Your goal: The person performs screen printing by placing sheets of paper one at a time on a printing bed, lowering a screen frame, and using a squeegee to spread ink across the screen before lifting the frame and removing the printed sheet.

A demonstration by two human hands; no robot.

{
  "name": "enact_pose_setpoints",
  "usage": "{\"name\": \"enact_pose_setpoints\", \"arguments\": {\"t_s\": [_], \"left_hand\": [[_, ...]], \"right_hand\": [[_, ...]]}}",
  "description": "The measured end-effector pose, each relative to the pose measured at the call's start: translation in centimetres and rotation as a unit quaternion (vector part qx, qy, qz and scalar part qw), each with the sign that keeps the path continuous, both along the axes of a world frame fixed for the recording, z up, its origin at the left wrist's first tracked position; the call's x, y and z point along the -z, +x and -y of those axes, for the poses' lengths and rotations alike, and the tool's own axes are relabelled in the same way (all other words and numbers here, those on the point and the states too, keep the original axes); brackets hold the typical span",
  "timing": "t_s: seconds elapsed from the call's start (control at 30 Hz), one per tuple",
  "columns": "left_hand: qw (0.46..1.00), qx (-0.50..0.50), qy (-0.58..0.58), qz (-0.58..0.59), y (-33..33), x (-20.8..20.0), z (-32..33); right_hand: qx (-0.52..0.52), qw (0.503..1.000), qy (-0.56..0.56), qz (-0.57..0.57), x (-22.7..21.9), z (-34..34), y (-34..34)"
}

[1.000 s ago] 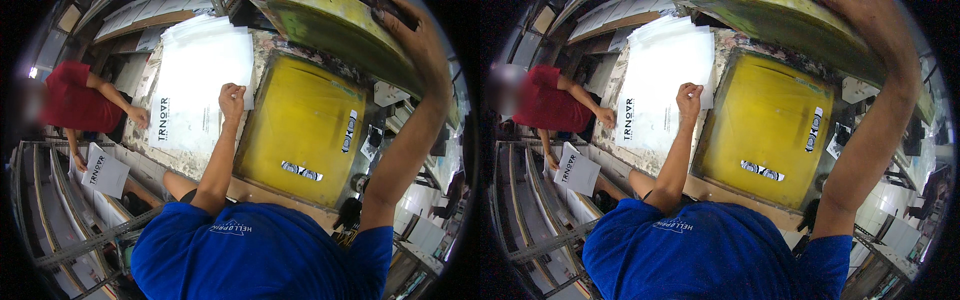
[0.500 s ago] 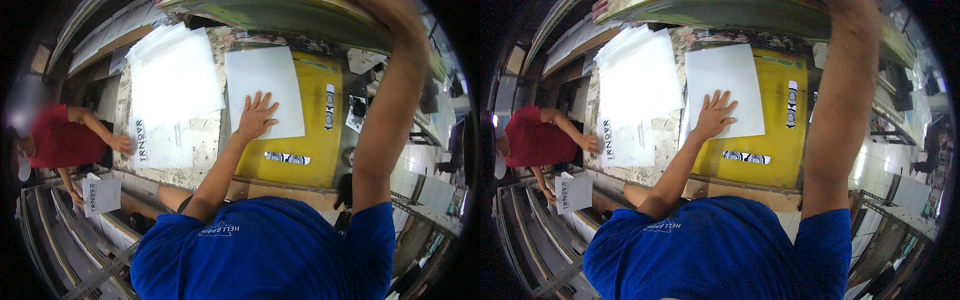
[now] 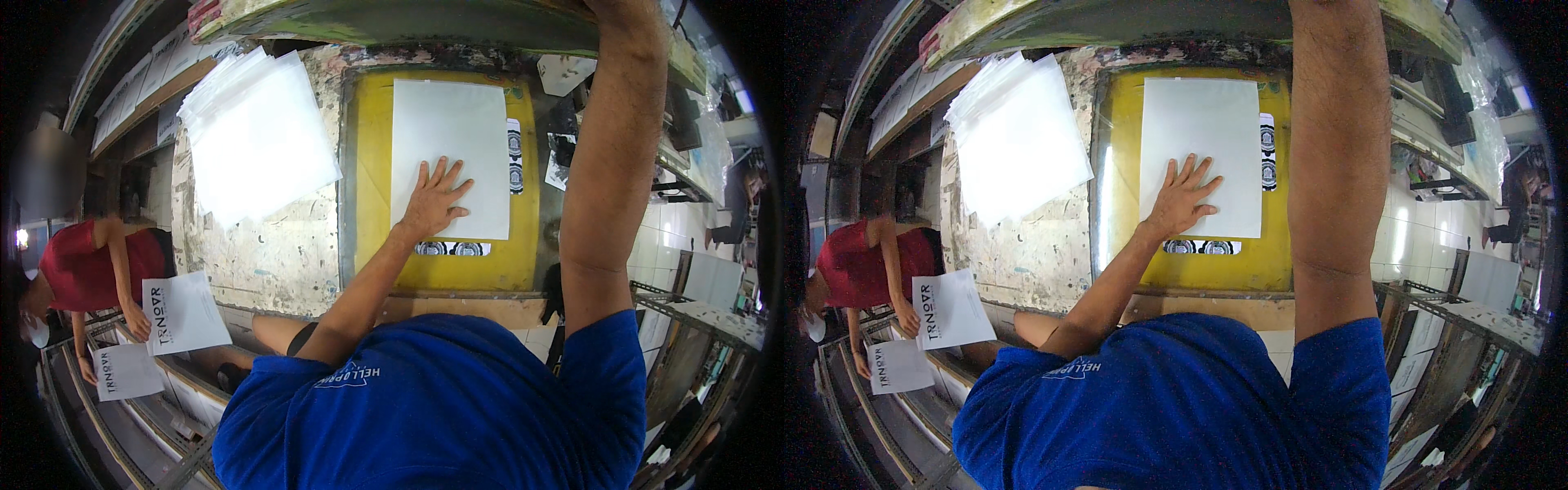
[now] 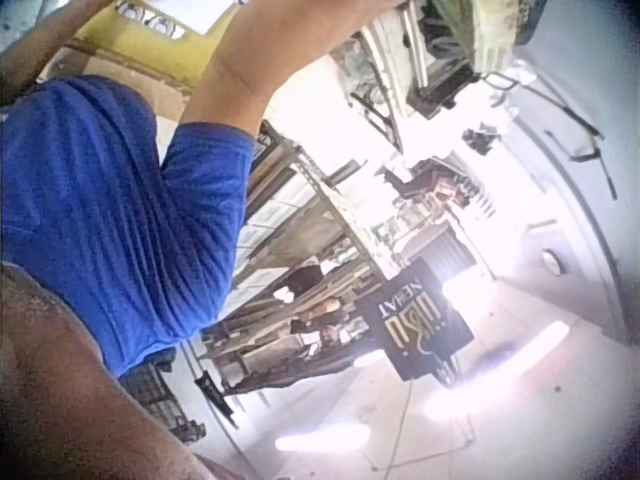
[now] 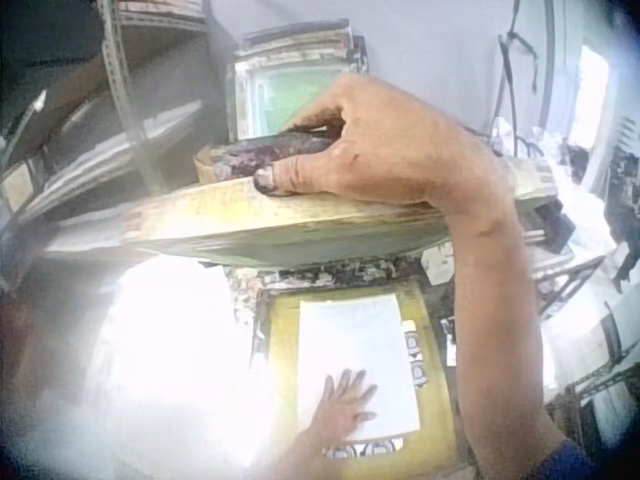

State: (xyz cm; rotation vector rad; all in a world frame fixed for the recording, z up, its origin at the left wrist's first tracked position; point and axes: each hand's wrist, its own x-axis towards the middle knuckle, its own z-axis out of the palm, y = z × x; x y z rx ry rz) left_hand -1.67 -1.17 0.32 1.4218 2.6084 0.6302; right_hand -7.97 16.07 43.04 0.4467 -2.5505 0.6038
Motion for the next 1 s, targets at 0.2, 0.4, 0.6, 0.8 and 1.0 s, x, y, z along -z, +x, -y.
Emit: {"name": "enact_pose_setpoints", "arguments": {"t_s": [0.2,0.4,0.6,0.8,1.0], "left_hand": [[0.999,0.004,0.040,0.001,1.0,-0.2,-0.3],[0.998,0.013,0.051,-0.029,0.6,-0.3,0.1],[0.917,-0.173,0.355,0.058,-0.4,-8.6,3.0],[0.941,-0.233,0.239,-0.054,-1.5,-10.1,5.9],[0.987,-0.160,-0.006,-0.005,-0.2,-0.6,7.9]], "right_hand": [[0.018,1.000,0.006,0.005,0.6,-0.3,-0.4],[-0.038,0.999,-0.021,-0.004,1.0,0.0,0.4],[0.008,1.000,0.024,-0.005,3.5,1.2,2.4],[-0.023,0.999,-0.009,-0.043,6.1,1.6,3.9],[-0.021,0.999,-0.012,-0.039,5.9,1.5,3.6]]}}
